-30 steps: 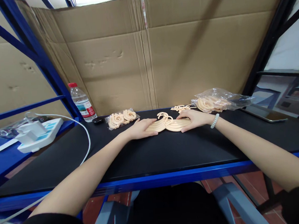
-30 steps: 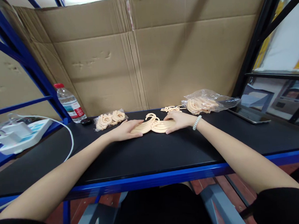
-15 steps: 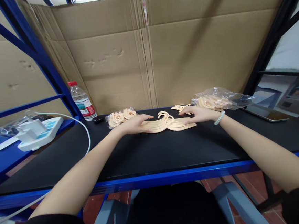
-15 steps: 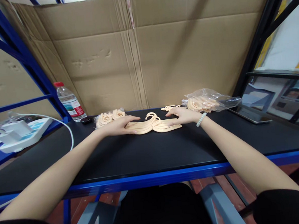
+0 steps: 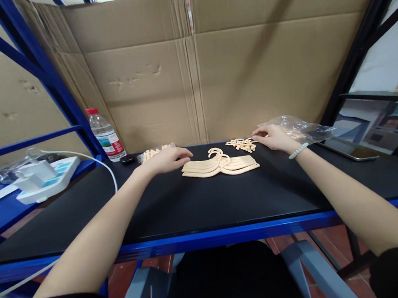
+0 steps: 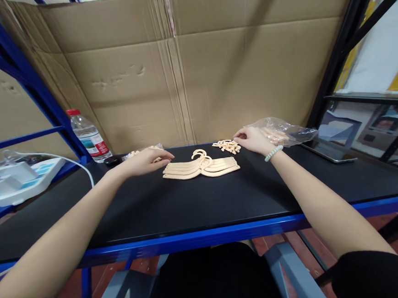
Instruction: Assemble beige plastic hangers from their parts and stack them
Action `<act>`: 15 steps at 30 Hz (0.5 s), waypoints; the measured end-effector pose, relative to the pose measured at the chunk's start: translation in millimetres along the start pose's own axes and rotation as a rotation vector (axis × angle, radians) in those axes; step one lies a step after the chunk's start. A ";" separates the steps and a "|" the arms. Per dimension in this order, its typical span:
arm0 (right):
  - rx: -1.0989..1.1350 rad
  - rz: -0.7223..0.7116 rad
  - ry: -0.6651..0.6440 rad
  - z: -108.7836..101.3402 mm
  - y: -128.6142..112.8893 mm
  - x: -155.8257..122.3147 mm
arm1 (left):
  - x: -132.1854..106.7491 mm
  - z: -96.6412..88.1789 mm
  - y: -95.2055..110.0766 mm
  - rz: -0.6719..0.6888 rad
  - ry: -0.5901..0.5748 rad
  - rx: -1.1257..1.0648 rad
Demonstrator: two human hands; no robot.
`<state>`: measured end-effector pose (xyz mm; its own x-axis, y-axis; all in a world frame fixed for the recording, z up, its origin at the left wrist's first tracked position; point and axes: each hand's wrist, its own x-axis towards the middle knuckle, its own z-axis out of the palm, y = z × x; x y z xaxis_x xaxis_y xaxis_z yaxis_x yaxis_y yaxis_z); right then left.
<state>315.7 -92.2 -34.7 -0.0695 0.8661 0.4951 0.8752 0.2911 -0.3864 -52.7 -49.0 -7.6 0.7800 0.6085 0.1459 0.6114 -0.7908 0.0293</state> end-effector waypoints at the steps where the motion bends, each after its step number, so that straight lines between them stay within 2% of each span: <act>1: 0.002 -0.006 0.009 0.4 0.2 0.0 | -0.1 0.0 1.4 0.005 -0.007 0.002; 15: -0.012 0.020 0.024 6.5 -1.2 -1.7 | -2.9 -0.5 17.9 0.041 -0.038 -0.026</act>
<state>311.7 -91.4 -40.1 -0.0407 0.8618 0.5057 0.8822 0.2686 -0.3868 -44.1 -64.9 -7.0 0.8094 0.5768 0.1102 0.5751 -0.8166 0.0500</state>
